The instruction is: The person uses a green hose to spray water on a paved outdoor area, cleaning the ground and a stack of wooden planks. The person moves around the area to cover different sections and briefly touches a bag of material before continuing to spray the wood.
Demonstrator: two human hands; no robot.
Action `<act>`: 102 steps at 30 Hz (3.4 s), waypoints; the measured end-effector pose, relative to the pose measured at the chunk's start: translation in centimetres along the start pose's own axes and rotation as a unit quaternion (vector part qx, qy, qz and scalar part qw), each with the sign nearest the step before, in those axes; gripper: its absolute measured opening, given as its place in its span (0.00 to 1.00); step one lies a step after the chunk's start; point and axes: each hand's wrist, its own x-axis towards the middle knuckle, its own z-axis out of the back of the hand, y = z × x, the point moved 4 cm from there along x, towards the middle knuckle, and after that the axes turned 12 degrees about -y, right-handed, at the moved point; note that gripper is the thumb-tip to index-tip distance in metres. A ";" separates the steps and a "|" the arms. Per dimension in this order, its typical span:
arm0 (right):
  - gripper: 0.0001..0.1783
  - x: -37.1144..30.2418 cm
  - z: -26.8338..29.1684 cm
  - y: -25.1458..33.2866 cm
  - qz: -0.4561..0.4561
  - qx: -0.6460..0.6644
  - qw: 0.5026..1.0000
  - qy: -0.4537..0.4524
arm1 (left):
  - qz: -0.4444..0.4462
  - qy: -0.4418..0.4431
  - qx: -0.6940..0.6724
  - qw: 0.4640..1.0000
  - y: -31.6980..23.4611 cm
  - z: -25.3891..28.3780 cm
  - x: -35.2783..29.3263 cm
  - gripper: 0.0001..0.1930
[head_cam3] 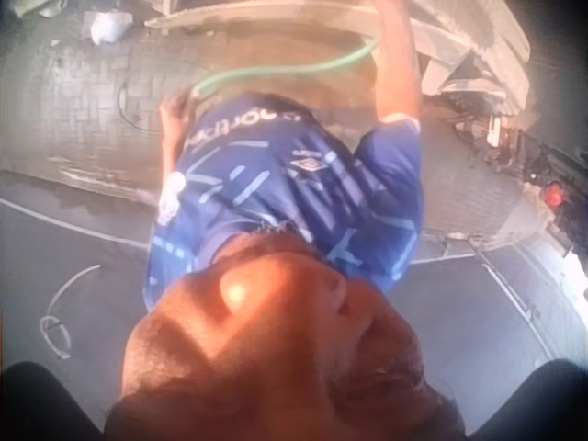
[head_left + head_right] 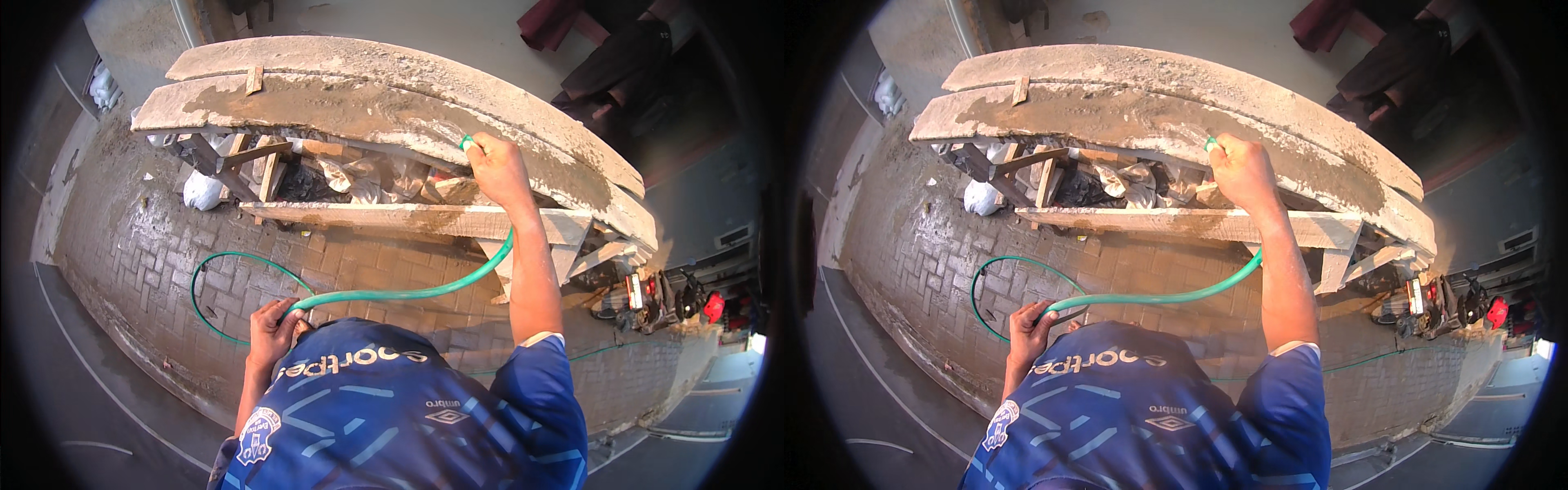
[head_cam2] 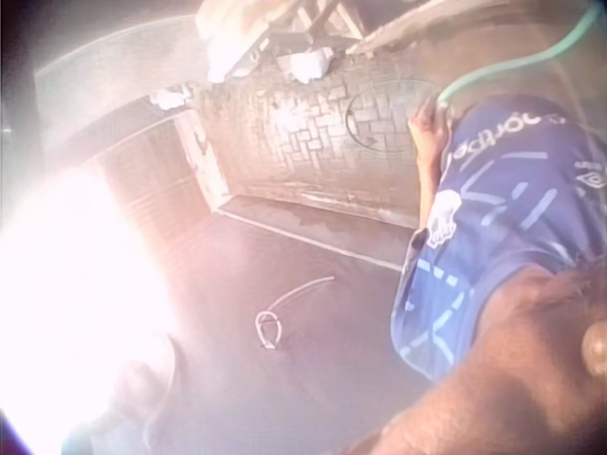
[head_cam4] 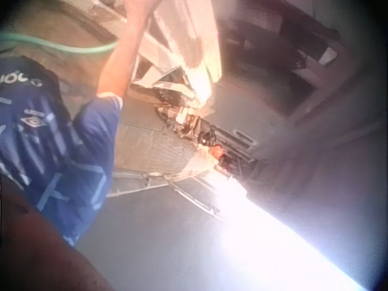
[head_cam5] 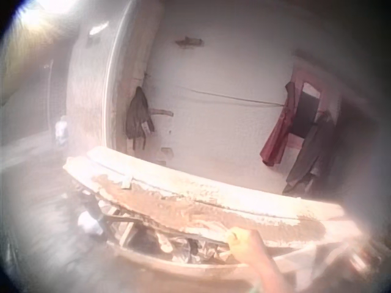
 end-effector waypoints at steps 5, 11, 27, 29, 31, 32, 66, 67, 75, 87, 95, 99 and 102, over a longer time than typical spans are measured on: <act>0.10 0.8 -4.8 3.5 0.051 0.020 0.998 0.011 | 0.013 -0.064 0.034 0.997 1.9 4.3 -1.2 0.10; 0.10 -1.1 -3.9 1.5 -0.047 -0.053 0.997 -0.001 | 0.030 -0.066 0.038 0.997 2.7 6.6 -1.5 0.11; 0.10 -9.0 9.5 -7.3 -0.190 -0.181 0.953 -0.154 | -0.031 0.074 -0.026 0.996 -0.3 0.5 0.5 0.10; 0.10 -8.8 10.1 -8.1 -0.195 -0.175 0.951 -0.165 | -0.045 0.075 0.002 0.996 -1.0 0.7 0.4 0.10; 0.11 -8.1 9.2 -8.0 -0.180 -0.157 0.960 -0.145 | -0.038 0.063 0.013 0.997 -1.2 0.9 -0.1 0.11; 0.11 -7.7 8.4 -7.7 -0.170 -0.148 0.965 -0.134 | -0.025 0.051 0.011 0.998 -0.9 1.2 -0.4 0.11; 0.13 9.8 -33.0 27.9 0.183 0.036 0.982 -0.003 | 0.093 -0.299 0.094 0.945 10.0 21.4 -7.4 0.10; 0.13 9.6 -33.3 27.8 0.176 0.030 0.984 0.001 | 0.096 -0.295 0.093 0.946 10.2 21.9 -7.4 0.10; 0.13 9.0 -36.3 30.2 0.196 0.048 0.979 -0.014 | 0.108 -0.282 0.085 0.949 11.5 24.1 -7.4 0.09; 0.15 13.8 -45.2 36.4 0.210 0.071 0.975 0.021 | 0.123 -0.382 0.123 0.908 11.0 25.0 -7.5 0.09; 0.15 15.5 -50.5 39.8 0.233 0.104 0.966 0.050 | 0.149 -0.421 0.140 0.883 11.0 24.4 -6.5 0.10; 0.16 16.2 -52.2 40.7 0.236 0.113 0.964 0.056 | 0.156 -0.428 0.137 0.879 10.9 23.8 -5.6 0.10; 0.16 17.4 -52.6 40.9 0.216 0.083 0.971 0.066 | 0.148 -0.429 0.142 0.880 10.9 23.7 -4.9 0.10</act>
